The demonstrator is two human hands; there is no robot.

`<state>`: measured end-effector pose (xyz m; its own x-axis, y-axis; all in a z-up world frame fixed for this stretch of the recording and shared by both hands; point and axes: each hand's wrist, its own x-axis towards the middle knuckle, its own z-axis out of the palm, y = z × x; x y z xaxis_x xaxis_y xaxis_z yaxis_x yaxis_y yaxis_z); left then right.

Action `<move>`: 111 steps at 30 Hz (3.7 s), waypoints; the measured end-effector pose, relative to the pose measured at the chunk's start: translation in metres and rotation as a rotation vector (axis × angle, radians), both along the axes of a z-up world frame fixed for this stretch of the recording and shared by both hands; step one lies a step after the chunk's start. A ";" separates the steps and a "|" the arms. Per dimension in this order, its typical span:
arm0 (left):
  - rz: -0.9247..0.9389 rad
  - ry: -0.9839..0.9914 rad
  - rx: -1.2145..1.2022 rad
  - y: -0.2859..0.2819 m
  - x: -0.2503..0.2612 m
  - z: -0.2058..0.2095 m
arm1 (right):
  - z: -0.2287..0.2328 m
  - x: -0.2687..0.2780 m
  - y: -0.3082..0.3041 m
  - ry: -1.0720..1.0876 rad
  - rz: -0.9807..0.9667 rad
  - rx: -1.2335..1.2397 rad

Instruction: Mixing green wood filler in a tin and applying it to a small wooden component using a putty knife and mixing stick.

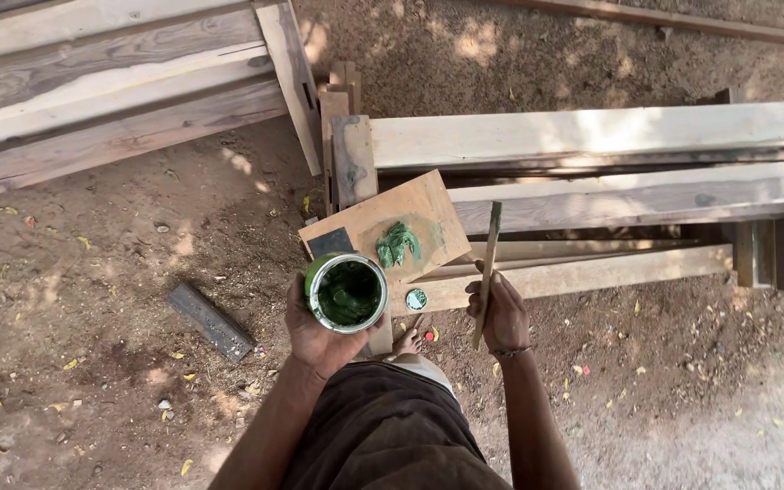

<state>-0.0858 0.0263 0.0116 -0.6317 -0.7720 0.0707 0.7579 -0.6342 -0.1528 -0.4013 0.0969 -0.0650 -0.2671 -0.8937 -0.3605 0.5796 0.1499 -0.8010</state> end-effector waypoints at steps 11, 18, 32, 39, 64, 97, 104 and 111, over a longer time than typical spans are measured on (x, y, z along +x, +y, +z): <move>0.204 -0.065 0.053 0.053 -0.051 0.009 | -0.085 -0.038 -0.016 0.416 0.163 0.210; 0.365 -0.217 0.134 0.090 -0.036 0.007 | -0.242 -0.031 -0.037 0.284 0.219 0.436; 0.319 -0.575 0.329 0.092 0.070 -0.030 | -0.278 0.029 -0.050 1.081 -0.051 0.358; 0.261 -0.514 0.305 0.066 0.085 -0.023 | -0.292 0.043 -0.042 1.302 -0.131 0.346; 0.130 -0.296 0.035 0.004 0.081 0.008 | -0.233 0.056 -0.003 1.155 -0.136 0.588; 0.009 -0.343 0.074 0.004 0.065 -0.003 | -0.277 0.071 0.021 1.273 0.172 0.767; -0.004 -0.273 0.108 0.005 0.059 -0.010 | -0.249 0.040 0.056 1.368 0.412 0.698; 0.024 -0.210 0.124 0.016 0.034 0.001 | -0.241 -0.058 0.019 1.388 0.073 0.654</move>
